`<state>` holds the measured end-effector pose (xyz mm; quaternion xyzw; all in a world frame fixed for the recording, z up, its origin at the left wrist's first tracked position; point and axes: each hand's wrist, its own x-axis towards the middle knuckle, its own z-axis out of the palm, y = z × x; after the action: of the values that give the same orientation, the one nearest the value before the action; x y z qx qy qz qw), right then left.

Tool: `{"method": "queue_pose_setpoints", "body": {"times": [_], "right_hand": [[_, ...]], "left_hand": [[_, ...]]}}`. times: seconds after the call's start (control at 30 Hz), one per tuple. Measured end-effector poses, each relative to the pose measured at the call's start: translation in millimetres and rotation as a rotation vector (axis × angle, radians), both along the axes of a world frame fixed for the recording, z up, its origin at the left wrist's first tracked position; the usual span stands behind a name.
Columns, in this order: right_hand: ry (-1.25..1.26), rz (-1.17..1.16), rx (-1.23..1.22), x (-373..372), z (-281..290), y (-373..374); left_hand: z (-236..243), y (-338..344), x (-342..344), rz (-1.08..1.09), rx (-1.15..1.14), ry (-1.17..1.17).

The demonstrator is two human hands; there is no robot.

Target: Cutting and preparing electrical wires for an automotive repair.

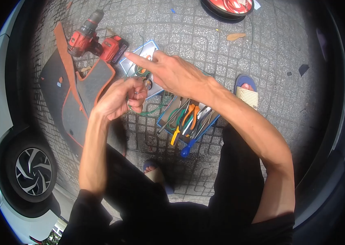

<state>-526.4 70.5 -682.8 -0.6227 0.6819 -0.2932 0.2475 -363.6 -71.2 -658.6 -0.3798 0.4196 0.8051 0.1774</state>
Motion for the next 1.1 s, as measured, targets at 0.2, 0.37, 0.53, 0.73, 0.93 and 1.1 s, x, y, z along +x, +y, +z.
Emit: {"method": "queue_pose_setpoints", "body": {"times": [0.2, 0.37, 0.53, 0.73, 0.93, 1.1], "right_hand": [[0.070, 0.015, -0.092, -11, -12, -1], [-0.176, -0.064, -0.200, -10, -37, -8], [-0.855, -0.164, 0.278, -2, -42, -32], [-0.333, -0.323, 0.327, 12, -100, -64], [0.096, -0.120, 0.214, 31, -88, -55], [0.133, -0.153, 0.027, 32, -74, -37]], "left_hand": [[-6, 3, -2, 0.112, -0.049, 0.118], [-9, 1, -10, 0.256, -0.051, 0.205], [-39, -19, -3, 0.300, -0.167, 0.145], [-104, -17, 2, 0.421, -0.508, -0.004], [-146, -21, -7, 0.239, -1.410, -0.266], [-162, -19, -12, -0.005, -1.515, -0.144]]}}
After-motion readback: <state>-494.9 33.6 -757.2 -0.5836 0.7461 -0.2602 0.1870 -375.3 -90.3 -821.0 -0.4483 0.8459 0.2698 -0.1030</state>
